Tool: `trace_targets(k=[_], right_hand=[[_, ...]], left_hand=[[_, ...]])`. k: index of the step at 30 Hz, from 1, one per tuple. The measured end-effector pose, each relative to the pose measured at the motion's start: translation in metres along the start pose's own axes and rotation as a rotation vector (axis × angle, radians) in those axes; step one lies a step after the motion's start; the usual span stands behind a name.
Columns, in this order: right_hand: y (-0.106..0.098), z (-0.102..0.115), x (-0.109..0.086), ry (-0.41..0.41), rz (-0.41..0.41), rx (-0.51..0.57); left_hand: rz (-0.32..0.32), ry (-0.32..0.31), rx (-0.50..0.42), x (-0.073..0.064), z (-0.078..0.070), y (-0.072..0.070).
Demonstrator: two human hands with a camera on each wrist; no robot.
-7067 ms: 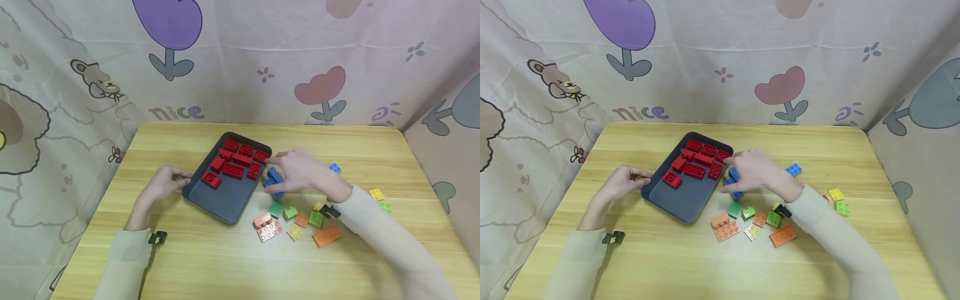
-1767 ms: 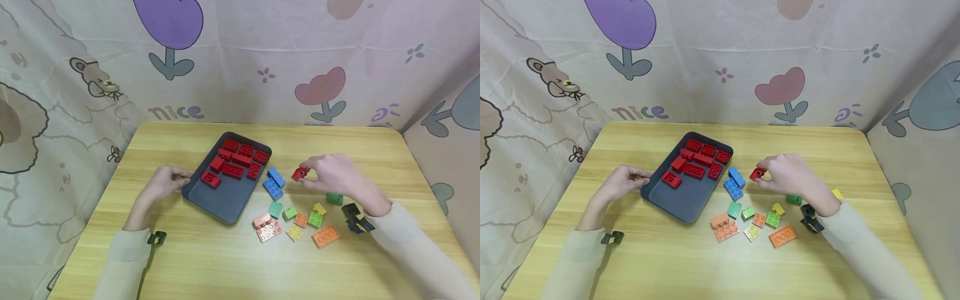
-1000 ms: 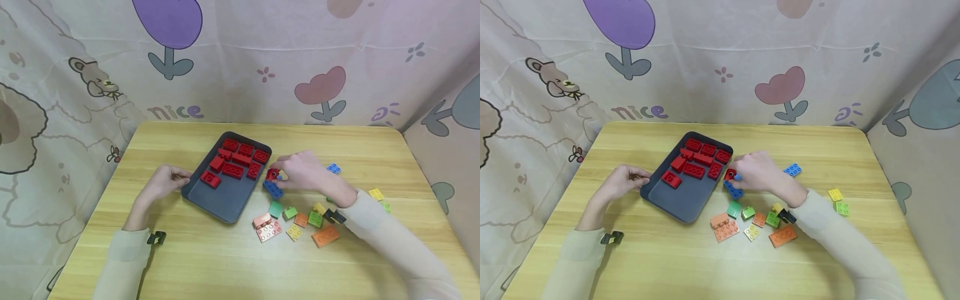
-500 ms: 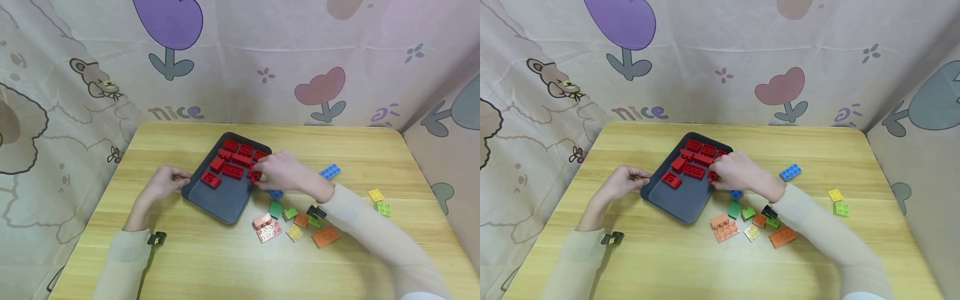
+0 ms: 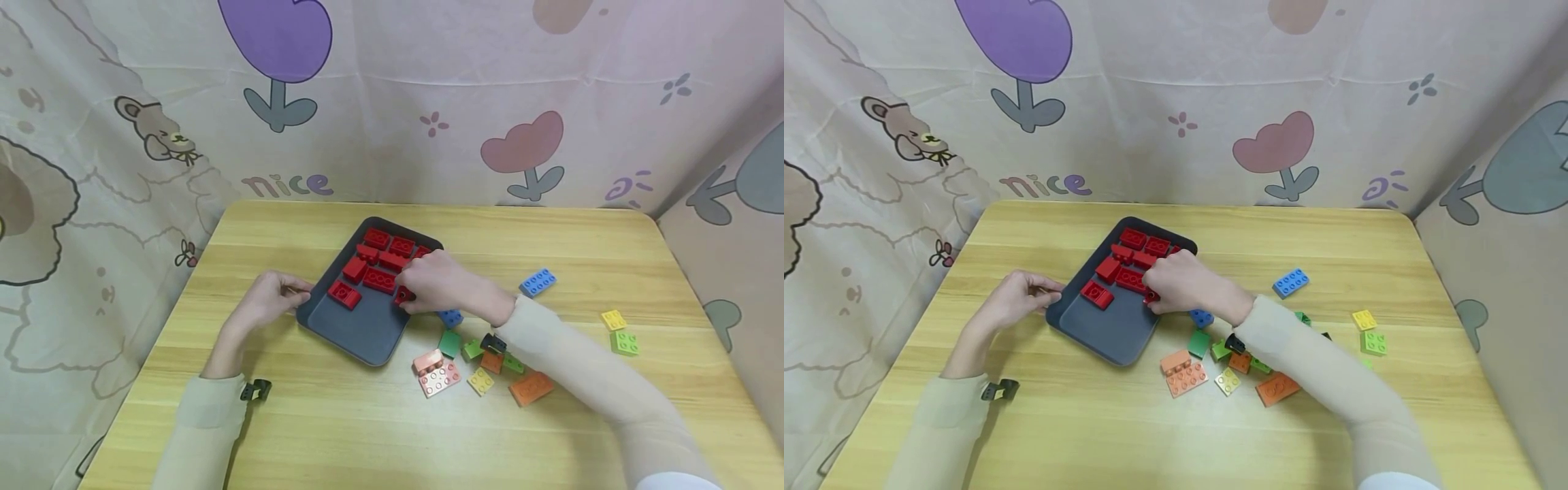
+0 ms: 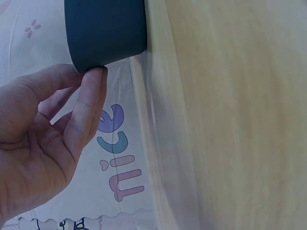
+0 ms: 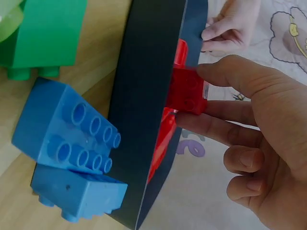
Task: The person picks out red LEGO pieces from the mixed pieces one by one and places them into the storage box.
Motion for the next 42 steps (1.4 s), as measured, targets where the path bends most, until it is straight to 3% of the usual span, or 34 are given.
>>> trace_targets(k=[25,42], right_hand=[[0.019,0.007,0.012,-0.012,0.086,0.049],[0.023,0.008,0.013,0.0,0.086,0.027]], left_hand=[[0.005,-0.004,-0.006,-0.001,0.0,0.0],[0.009,-0.014,-0.014,-0.001,0.001,0.0]])
Point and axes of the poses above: each hand's wrist, its own x-axis towards the middle knuckle, its own y-axis out of the palm, z = x × y, the point moved 6 cm from there along x, towards the middle knuckle, and after that the axes turned 2 degrees about -y, right-handed, at the moved point
